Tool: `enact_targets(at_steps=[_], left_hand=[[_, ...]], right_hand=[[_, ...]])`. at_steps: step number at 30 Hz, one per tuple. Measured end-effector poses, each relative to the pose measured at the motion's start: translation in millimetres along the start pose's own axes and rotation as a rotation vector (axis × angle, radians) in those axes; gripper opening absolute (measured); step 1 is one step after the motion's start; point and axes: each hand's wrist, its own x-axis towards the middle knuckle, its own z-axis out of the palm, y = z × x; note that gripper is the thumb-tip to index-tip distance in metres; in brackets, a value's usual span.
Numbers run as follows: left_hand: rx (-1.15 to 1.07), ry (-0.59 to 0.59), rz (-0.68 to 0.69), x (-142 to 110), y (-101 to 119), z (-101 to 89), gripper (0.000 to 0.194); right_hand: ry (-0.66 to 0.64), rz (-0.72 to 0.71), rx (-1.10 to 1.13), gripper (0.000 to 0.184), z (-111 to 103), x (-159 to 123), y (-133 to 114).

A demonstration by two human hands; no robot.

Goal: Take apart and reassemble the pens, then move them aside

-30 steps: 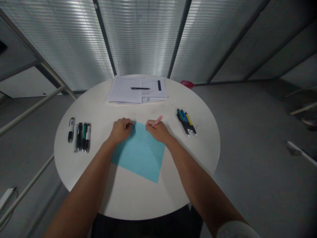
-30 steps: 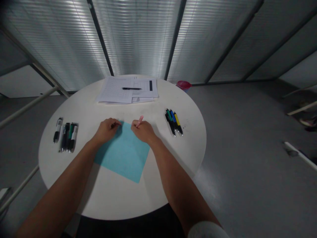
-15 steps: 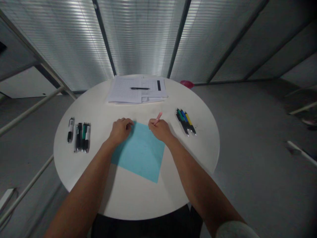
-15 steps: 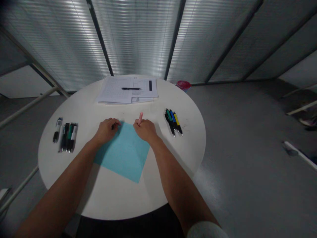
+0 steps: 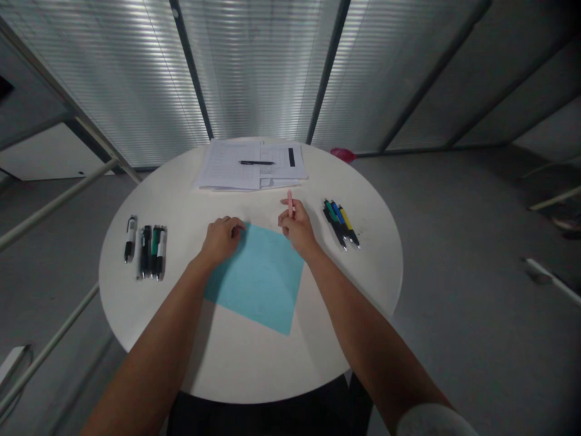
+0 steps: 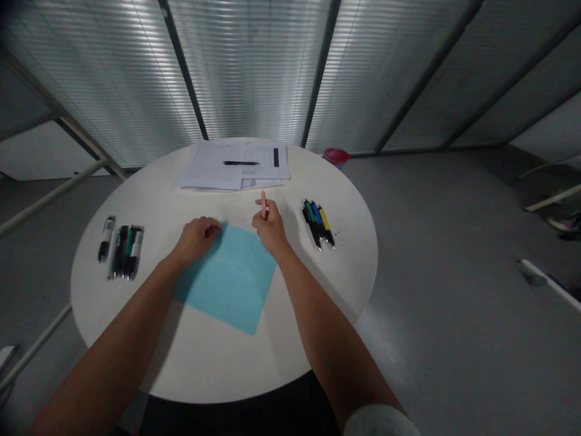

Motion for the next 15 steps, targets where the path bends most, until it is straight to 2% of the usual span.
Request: enact_targets(at_steps=[3, 5, 10, 15], left_hand=[[0.005, 0.009, 0.005, -0.1, 0.1, 0.2, 0.025], [0.008, 0.007, 0.005, -0.2, 0.8, -0.2, 0.025], [0.004, 0.006, 0.008, -0.4, 2.0, -1.6, 0.025], [0.007, 0.002, 0.013, 0.2, -0.3, 0.0, 0.025]], right_hand=[[-0.019, 0.033, 0.079, 0.056, 1.5, -1.3, -3.9], [-0.004, 0.041, 0.099, 0.058, 1.6, -2.4, -7.0], [0.052, 0.028, 0.062, 0.038, 0.4, -2.4, -10.1], [0.069, 0.013, 0.057, 0.035, -0.8, -1.7, -11.8]])
